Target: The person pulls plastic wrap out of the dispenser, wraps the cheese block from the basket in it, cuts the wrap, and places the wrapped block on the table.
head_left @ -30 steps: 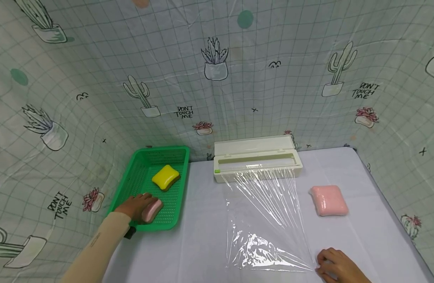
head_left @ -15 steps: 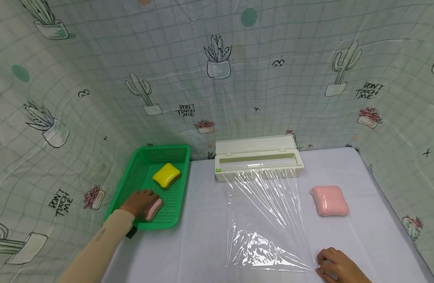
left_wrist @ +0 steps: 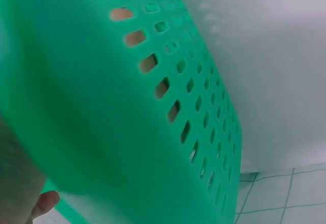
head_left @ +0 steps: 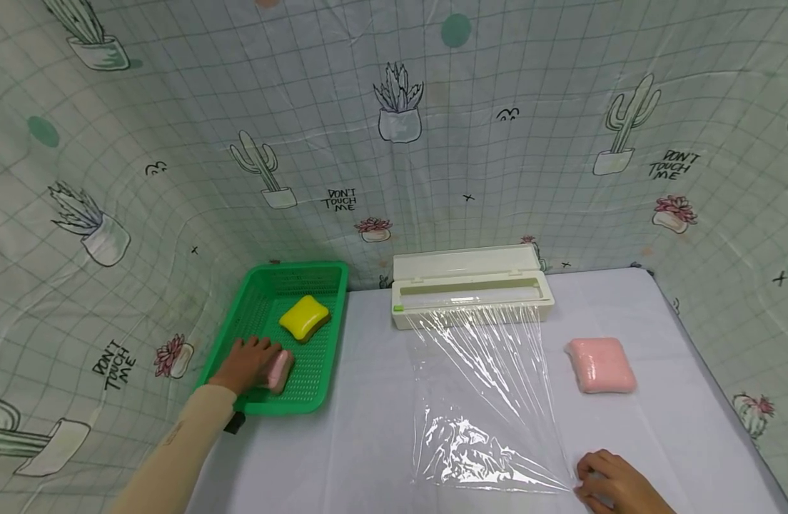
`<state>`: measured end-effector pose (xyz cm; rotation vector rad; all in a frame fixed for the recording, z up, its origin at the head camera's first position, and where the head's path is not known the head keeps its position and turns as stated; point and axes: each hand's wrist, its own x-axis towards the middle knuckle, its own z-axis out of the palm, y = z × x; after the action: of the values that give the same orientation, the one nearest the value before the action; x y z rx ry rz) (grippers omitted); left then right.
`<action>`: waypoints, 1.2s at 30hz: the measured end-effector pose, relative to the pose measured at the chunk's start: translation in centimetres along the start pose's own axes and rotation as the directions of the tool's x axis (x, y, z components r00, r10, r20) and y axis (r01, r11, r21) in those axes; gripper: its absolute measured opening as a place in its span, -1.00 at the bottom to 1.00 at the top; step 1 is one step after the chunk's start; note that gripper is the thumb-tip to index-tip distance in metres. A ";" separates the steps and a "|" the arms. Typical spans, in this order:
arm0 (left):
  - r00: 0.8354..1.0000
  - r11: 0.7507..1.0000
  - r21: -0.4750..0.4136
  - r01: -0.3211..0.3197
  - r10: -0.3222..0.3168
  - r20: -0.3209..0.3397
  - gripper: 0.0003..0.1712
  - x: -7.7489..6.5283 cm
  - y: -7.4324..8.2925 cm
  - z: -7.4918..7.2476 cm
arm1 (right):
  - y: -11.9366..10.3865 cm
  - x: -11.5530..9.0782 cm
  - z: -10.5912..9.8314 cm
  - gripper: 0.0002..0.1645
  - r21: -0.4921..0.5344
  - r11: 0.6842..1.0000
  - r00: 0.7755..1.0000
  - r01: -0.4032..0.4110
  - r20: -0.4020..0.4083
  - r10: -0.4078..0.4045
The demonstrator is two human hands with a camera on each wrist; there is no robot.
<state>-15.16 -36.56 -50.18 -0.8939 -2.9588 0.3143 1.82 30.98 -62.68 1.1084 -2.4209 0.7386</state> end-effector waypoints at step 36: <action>0.981 0.945 -0.281 0.165 -0.186 -0.050 -0.42 1.2 3.0 -3.0 | -0.1 -0.2 0.6 -0.39 0.024 1.000 0.999 -0.014 -0.043 0.015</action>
<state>-14.27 -32.91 -47.90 -0.6353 -3.0281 -0.1410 1.93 30.69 -63.26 1.0740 -2.3929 0.7891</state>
